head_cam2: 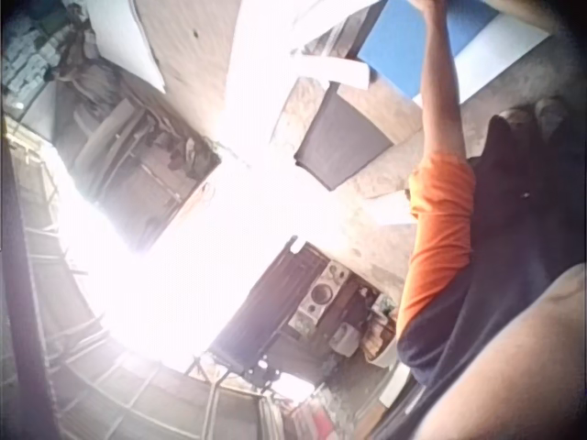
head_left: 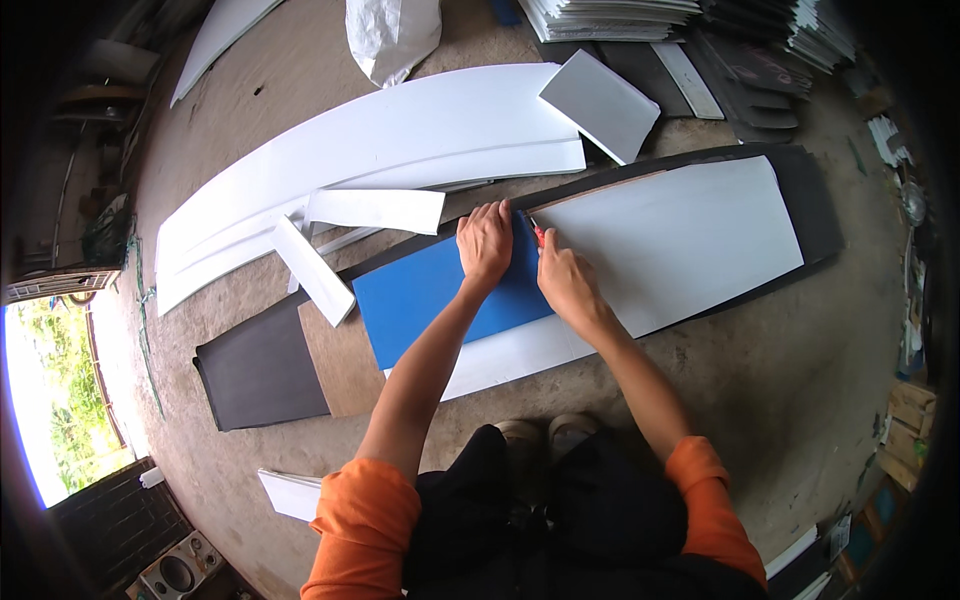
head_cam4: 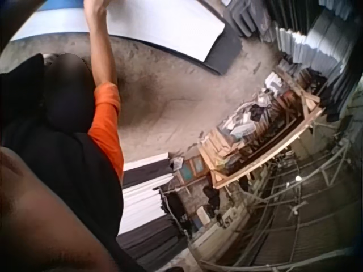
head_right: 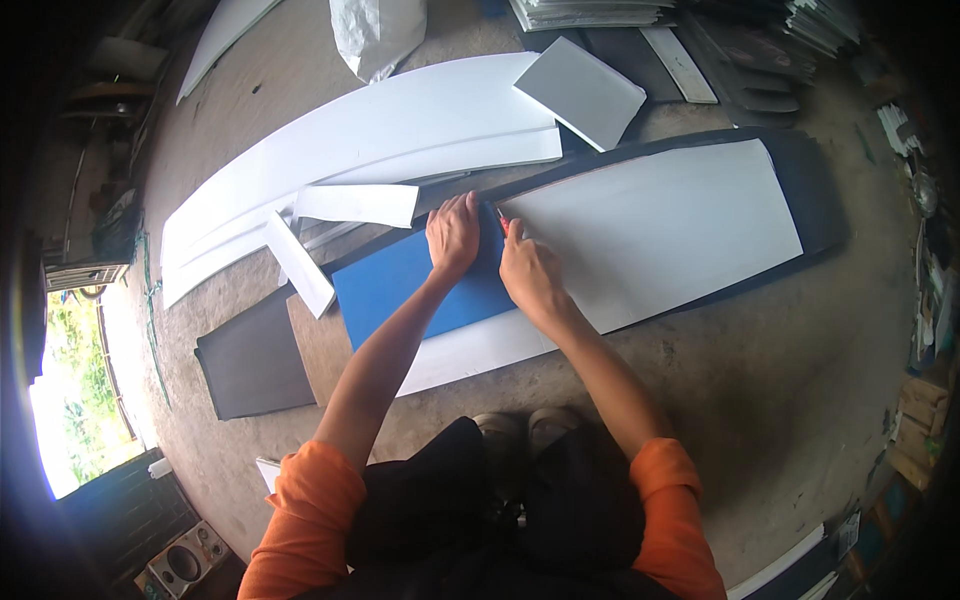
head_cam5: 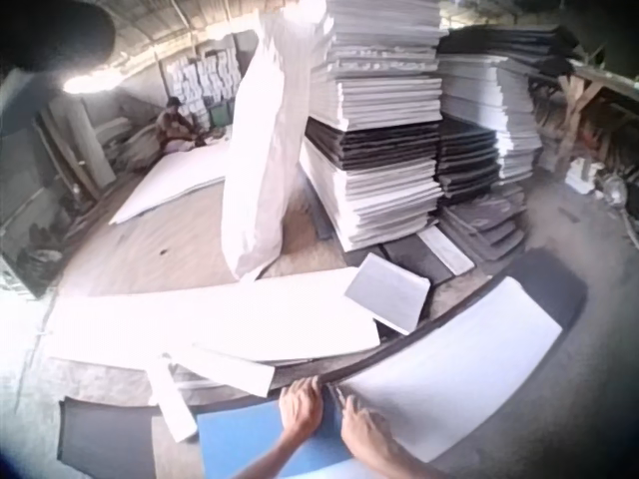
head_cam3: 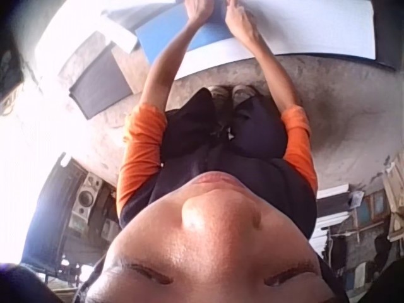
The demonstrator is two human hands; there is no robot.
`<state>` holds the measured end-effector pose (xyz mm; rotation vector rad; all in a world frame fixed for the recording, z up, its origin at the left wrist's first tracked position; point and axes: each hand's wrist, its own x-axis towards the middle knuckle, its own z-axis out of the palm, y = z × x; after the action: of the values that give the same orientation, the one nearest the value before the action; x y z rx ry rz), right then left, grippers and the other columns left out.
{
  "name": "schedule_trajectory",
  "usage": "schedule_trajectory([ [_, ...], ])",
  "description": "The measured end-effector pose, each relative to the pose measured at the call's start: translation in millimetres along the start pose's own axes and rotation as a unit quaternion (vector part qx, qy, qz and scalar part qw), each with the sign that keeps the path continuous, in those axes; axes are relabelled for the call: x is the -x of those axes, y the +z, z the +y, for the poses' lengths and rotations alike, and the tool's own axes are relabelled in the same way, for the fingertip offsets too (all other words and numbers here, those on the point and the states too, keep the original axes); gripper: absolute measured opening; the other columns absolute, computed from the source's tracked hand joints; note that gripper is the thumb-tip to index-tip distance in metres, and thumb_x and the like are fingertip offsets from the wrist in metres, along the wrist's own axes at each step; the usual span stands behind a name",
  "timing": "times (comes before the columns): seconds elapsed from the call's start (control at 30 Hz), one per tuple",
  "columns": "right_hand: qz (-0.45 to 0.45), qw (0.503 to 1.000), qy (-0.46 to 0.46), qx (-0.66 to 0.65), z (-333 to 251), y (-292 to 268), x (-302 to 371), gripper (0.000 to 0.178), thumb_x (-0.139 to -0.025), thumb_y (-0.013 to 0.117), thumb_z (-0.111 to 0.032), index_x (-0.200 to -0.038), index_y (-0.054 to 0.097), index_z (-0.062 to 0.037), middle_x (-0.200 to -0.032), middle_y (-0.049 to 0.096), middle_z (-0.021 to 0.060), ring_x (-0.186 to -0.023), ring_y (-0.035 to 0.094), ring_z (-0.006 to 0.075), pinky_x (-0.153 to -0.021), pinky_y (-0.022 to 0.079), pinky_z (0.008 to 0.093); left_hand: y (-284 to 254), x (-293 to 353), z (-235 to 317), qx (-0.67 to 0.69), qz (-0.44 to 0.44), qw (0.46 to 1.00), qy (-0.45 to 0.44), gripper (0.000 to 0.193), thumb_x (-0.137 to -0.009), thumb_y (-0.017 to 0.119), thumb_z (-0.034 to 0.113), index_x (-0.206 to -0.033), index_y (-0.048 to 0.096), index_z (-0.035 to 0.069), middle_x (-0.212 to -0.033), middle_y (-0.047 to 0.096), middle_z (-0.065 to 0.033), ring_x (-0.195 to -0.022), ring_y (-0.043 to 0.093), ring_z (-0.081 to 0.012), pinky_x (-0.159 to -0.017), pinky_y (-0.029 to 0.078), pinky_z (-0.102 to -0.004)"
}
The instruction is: The person sits on the floor and uses a red utility knife to cut white sheets of material. They use a blue rectangular template to guide the cuts, repeatedly aligning the template and slicing along its edges to produce smaller rectangular pieces.
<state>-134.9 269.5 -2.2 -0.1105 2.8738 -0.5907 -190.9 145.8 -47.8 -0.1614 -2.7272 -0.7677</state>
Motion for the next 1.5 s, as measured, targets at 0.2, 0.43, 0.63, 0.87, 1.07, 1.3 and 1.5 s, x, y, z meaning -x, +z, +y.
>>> schedule_trajectory([
  [0.2,-0.019,1.0,0.005,-0.02,-5,-7,2,0.026,-0.081,0.044,-0.008,-0.103,0.04,0.0073,-0.065,0.06,0.0213,-0.064,0.063,0.0338,-0.054,0.052,0.039,-1,0,-2,-0.004,0.018,1.0,0.009,0.029,-0.09,0.042,0.023,-0.072,0.056,0.005,-0.073,0.059,-0.0086,-0.074,0.055,-0.0262,-0.065,0.038,-0.0373],
  [0.43,-0.058,0.997,0.04,-0.024,-1,-5,-5,0.017,-0.083,0.041,-0.01,-0.093,0.043,0.003,-0.074,0.061,0.0247,-0.073,0.063,0.0377,-0.063,0.051,0.0428,-2,0,7,-0.032,-0.033,0.999,0.01,0.033,-0.087,0.049,0.034,-0.072,0.057,0.006,-0.072,0.058,-0.0074,-0.074,0.055,-0.0247,-0.067,0.037,-0.0359],
  [0.63,-0.148,0.984,0.069,-0.072,13,-2,69,0.021,-0.084,0.04,-0.012,-0.097,0.039,0.0046,-0.074,0.06,0.0255,-0.074,0.061,0.0411,-0.067,0.049,0.0473,-5,2,8,-0.031,-0.036,0.999,-0.004,0.034,-0.086,0.05,0.036,-0.073,0.055,0.004,-0.075,0.058,-0.0088,-0.079,0.055,-0.0253,-0.07,0.036,-0.0366],
  [0.87,-0.156,0.986,0.04,-0.036,23,1,119,0.022,-0.082,0.043,-0.01,-0.096,0.038,0.0052,-0.069,0.06,0.0248,-0.067,0.062,0.0384,-0.057,0.051,0.0449,-4,2,8,-0.058,-0.041,0.997,-0.009,0.035,-0.085,0.05,0.038,-0.073,0.056,0.007,-0.075,0.059,-0.0061,-0.078,0.054,-0.0228,-0.071,0.036,-0.0352],
  [1.07,-0.116,0.992,0.019,-0.035,25,5,130,0.022,-0.085,0.044,-0.013,-0.096,0.036,0.0044,-0.061,0.058,0.0237,-0.062,0.06,0.0395,-0.053,0.05,0.0456,-3,3,7,-0.056,-0.029,0.998,-0.003,0.035,-0.086,0.049,0.038,-0.072,0.056,0.007,-0.075,0.059,-0.0061,-0.078,0.054,-0.0228,-0.071,0.036,-0.0353],
  [1.3,-0.141,0.989,0.046,-0.021,27,-19,158,0.021,-0.088,0.041,-0.018,-0.1,0.037,-0.0005,-0.062,0.057,0.0238,-0.062,0.058,0.0418,-0.056,0.048,0.0478,-6,3,7,-0.062,-0.056,0.996,-0.004,0.032,-0.086,0.049,0.038,-0.078,0.056,0.008,-0.084,0.058,-0.0048,-0.084,0.052,-0.023,-0.073,0.035,-0.0375],
  [1.5,-0.049,0.991,0.116,-0.046,44,-62,141,0.02,-0.088,0.043,-0.022,-0.095,0.039,-0.0039,-0.064,0.059,0.0215,-0.064,0.059,0.0403,-0.056,0.046,0.0493,-36,57,29,-0.051,-0.082,0.977,0.189,0.04,-0.079,0.057,0.041,-0.11,0.051,0.016,-0.126,0.041,-0.0055,-0.12,0.034,-0.0274,-0.091,0.025,-0.0585],
])
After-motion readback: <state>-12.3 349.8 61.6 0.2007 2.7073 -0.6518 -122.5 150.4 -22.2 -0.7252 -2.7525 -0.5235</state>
